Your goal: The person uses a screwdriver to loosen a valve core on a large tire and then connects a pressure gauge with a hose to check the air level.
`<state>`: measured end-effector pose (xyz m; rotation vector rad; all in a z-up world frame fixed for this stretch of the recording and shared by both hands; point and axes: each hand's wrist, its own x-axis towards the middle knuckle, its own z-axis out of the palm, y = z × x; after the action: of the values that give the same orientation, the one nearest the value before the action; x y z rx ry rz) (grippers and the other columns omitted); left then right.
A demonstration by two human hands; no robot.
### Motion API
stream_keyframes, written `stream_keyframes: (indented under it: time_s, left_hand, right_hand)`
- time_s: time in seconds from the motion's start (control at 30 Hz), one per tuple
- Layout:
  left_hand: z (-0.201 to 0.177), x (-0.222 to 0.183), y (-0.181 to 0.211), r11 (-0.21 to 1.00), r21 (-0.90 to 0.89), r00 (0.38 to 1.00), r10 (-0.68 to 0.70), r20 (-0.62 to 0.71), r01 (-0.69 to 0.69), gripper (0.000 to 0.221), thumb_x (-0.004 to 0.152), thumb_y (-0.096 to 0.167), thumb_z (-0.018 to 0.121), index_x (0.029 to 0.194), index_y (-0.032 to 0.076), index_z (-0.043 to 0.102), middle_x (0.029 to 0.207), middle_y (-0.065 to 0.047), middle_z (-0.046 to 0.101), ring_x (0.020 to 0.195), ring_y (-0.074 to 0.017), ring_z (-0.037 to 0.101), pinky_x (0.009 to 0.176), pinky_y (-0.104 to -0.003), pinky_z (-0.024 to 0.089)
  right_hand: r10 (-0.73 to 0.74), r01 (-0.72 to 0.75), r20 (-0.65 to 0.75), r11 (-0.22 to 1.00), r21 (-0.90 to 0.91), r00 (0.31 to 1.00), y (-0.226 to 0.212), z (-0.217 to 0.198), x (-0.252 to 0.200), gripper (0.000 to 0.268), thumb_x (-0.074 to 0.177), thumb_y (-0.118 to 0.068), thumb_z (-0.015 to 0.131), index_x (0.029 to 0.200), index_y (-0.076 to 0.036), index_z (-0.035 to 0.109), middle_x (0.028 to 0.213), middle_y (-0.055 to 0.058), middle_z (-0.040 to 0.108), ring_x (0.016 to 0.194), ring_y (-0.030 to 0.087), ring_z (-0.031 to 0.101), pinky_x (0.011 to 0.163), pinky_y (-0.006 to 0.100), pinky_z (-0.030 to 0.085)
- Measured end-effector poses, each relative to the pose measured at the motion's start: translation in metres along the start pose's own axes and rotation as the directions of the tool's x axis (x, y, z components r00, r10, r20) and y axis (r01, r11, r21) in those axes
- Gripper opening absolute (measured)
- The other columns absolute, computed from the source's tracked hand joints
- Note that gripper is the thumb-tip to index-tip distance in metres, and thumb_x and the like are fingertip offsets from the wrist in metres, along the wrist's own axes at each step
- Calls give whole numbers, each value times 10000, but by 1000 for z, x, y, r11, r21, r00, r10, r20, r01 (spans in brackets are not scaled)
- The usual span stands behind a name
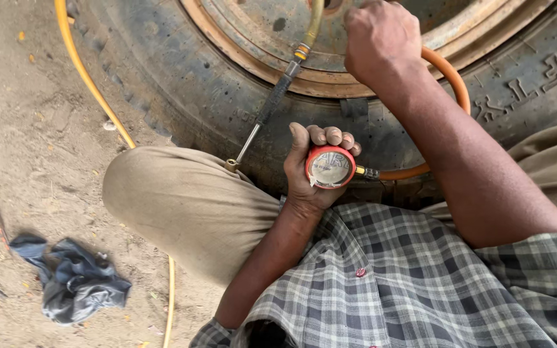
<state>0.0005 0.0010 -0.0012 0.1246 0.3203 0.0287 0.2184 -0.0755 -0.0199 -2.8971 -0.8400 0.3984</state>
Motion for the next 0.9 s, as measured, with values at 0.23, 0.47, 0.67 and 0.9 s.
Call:
stream_keyframes:
  time_s: [0.23, 0.47, 0.67, 0.9]
  left_hand:
    - [-1, 2, 0, 1000, -4, 1000, 0, -17, 0, 544, 1152, 566, 469, 983, 115, 722, 1036, -66, 726, 1076, -248, 645, 1013, -434, 518]
    - [-1, 1, 0, 1000, 14, 999, 7, -32, -6, 534, 1153, 561, 478, 980, 113, 710, 1029, -68, 712, 1068, -256, 637, 1001, -440, 518]
    - [31, -4, 23, 998, 19, 998, 62, 4, -63, 486, 1126, 531, 537, 1017, 80, 685, 1069, -103, 680, 1067, -296, 629, 981, -479, 513]
    - [67, -72, 170, 953, 181, 952, 199, 232, -243, 420, 1098, 445, 614, 1115, 29, 669, 1079, -144, 690, 1003, -285, 657, 922, -456, 532]
  right_hand:
    - [-36, 35, -25, 999, -14, 999, -2, -2, -1, 142, 880, -83, 748, 1017, -59, 778, 1049, 152, 734, 989, 319, 736, 805, 451, 616]
    - [-30, 30, -36, 1000, 9, 999, 0, 6, 1, 137, 889, -56, 726, 1014, -62, 781, 1034, 152, 739, 980, 333, 734, 829, 463, 611]
    - [37, -52, 71, 974, 222, 997, 9, -55, 10, 174, 936, -152, 752, 1064, -37, 782, 1098, 193, 742, 986, 370, 706, 853, 470, 594]
    - [115, -95, 30, 615, 783, 993, -2, -97, 8, 310, 1053, -252, 698, 1233, -5, 745, 1060, 139, 792, 795, 184, 748, 717, 319, 624]
